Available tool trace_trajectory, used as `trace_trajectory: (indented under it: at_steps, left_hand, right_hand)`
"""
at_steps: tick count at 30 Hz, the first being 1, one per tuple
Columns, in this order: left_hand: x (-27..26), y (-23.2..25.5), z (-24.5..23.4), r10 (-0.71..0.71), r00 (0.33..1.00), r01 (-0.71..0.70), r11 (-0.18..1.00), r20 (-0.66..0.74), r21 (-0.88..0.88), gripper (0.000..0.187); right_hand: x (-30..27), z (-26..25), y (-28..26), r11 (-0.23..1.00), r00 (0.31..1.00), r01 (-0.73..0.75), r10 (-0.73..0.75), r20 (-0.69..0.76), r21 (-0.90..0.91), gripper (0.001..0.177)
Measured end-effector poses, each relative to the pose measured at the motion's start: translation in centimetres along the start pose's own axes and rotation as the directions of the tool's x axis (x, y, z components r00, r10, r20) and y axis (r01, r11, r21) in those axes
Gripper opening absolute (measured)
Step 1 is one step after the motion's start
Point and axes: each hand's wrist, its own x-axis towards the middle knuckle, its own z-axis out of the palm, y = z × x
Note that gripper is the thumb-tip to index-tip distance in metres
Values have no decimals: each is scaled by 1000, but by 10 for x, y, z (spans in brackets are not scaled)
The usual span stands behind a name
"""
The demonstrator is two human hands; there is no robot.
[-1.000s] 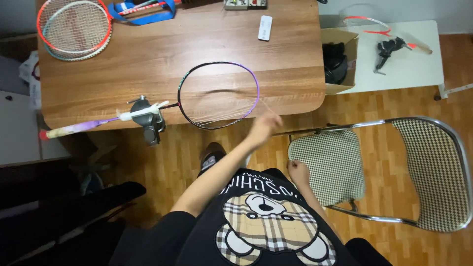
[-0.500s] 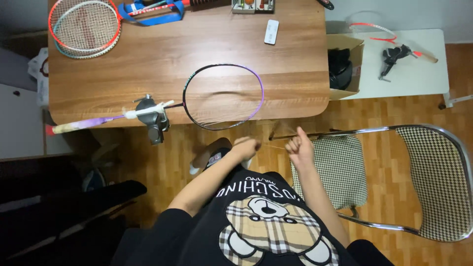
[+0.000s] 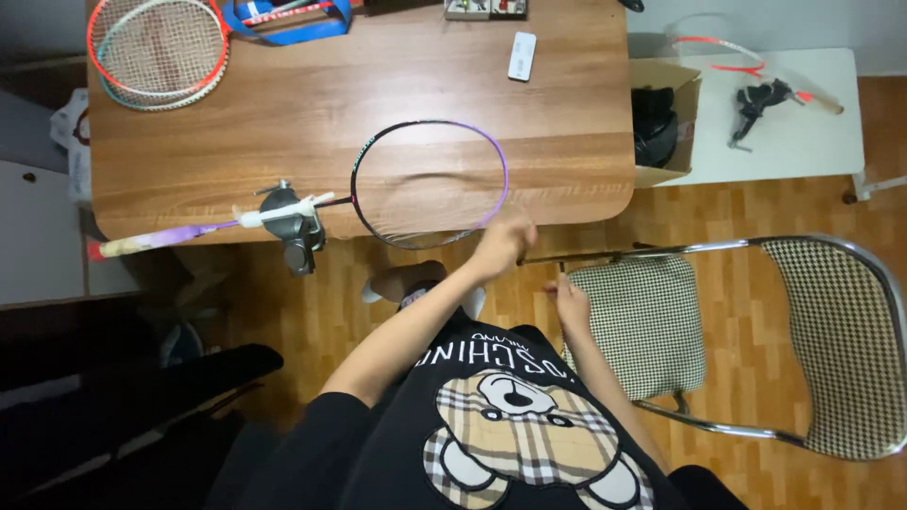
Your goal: The person manually strings a badminton racket using a clamp tool.
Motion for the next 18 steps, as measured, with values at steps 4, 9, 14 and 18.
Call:
trace_trajectory:
  at_steps: [4,9,14,18]
  left_hand:
    - [-40,27,20,-114,956,163,972,272,-166,17]
    - [-94,-64,63,-576,312,25,800,756,599,28]
    - [-116,-147,-5,-432,749,24,775,502,631,26]
    - [-119,-126,-87,-567,797,418,767,-208,-487,31]
  right_hand:
    - [-51,8,-192,911,935,-283,192,299,300,59]
    - [-42,-6,-236,726,863,-225,-162,479,650,26]
    - [-36,-66,-214,298,999,-41,-15,48,954,52]
    - [-50,-102,-155,858,969,14,115,-219,513,46]
